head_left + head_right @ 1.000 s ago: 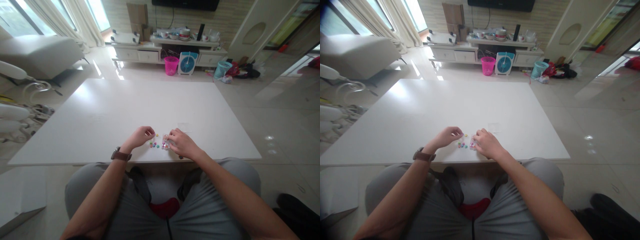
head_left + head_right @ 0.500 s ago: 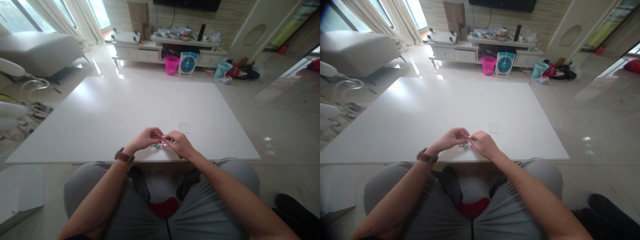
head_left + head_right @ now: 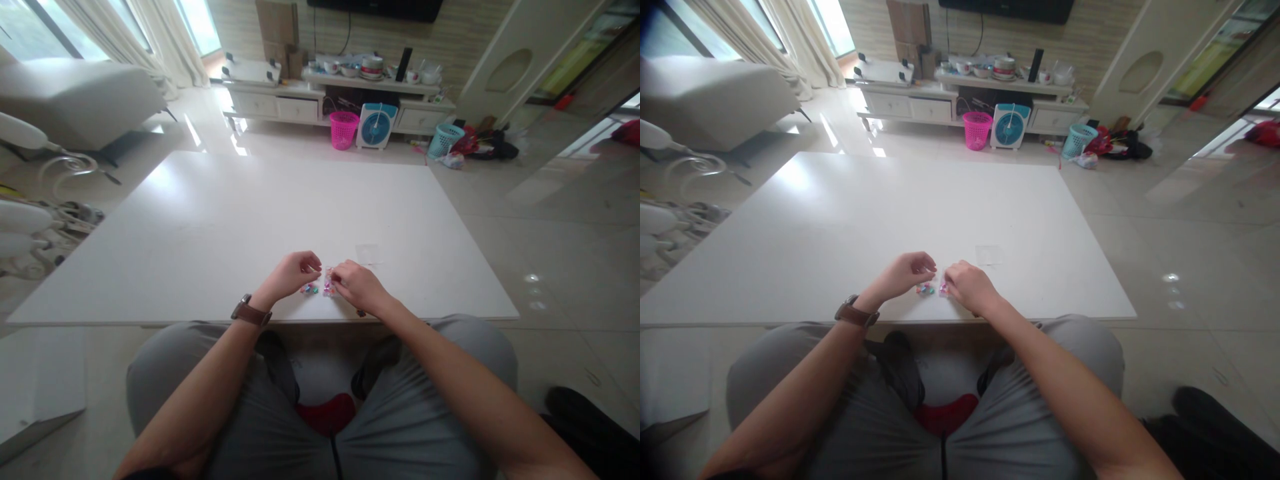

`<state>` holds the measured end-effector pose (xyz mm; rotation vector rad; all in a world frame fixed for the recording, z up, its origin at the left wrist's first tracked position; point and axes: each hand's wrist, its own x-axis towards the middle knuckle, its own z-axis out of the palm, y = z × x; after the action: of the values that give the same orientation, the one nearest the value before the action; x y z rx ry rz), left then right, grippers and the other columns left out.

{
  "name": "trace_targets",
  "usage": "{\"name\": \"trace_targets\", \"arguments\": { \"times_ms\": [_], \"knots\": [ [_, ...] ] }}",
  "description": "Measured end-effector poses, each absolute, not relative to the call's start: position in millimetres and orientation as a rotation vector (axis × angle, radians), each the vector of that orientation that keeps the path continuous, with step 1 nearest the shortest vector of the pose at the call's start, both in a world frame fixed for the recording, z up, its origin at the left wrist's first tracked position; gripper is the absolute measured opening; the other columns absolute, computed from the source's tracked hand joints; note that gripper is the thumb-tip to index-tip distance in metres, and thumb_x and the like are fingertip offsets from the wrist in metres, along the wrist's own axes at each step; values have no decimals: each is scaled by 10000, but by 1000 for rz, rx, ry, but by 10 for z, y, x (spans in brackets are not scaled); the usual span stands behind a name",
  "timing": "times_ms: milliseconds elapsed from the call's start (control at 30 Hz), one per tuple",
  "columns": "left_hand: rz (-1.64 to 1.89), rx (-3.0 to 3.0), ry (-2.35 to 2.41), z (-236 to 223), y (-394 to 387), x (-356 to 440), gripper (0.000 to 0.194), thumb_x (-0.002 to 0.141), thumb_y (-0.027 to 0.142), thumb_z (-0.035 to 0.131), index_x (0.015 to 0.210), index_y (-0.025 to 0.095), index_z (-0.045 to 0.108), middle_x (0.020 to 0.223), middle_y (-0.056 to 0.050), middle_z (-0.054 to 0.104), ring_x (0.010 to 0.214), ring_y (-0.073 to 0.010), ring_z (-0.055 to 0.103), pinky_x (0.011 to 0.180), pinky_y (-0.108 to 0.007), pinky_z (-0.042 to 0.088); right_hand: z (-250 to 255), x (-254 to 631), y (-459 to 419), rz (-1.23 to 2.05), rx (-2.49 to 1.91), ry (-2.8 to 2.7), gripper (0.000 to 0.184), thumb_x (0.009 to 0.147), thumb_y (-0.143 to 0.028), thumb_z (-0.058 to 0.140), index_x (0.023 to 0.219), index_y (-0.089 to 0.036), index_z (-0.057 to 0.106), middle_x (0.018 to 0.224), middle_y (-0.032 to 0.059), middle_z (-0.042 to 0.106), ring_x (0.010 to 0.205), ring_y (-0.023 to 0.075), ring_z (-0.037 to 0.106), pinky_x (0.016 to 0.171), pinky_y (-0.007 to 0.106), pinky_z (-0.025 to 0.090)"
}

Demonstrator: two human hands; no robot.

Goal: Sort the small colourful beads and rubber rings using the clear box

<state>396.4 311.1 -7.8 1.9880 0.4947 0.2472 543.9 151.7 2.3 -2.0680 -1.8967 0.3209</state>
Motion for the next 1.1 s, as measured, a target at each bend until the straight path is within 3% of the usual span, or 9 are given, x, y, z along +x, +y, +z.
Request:
{"name": "trace_targets", "arguments": {
  "times_ms": [167,700,1100],
  "knots": [
    [292,2269,594,-4,3136,3935,150,832,254,595,885,166,704,770,-39,711,690,-153,641,642,-259,494,-4,5423,1536,238,-2158,-2039,149,1005,-232,542,970,-176,675,1008,85,650,1000,209,565,821,292,436],
    [263,2367,551,26,3147,3930,209,872,250,516,909,178,709,855,-59,735,741,-169,647,683,-271,504,75,5445,1531,227,-2228,-2055,175,996,-249,533,994,-189,698,975,72,650,928,193,613,728,272,430],
    [36,2406,588,19,3279,3839,152,796,280,611,756,190,728,756,-51,748,693,-186,668,618,-270,479,53,5415,1466,394,-2101,-2102,203,956,-189,547,1006,-193,744,1158,69,676,956,182,653,777,260,459]
  ]
}}
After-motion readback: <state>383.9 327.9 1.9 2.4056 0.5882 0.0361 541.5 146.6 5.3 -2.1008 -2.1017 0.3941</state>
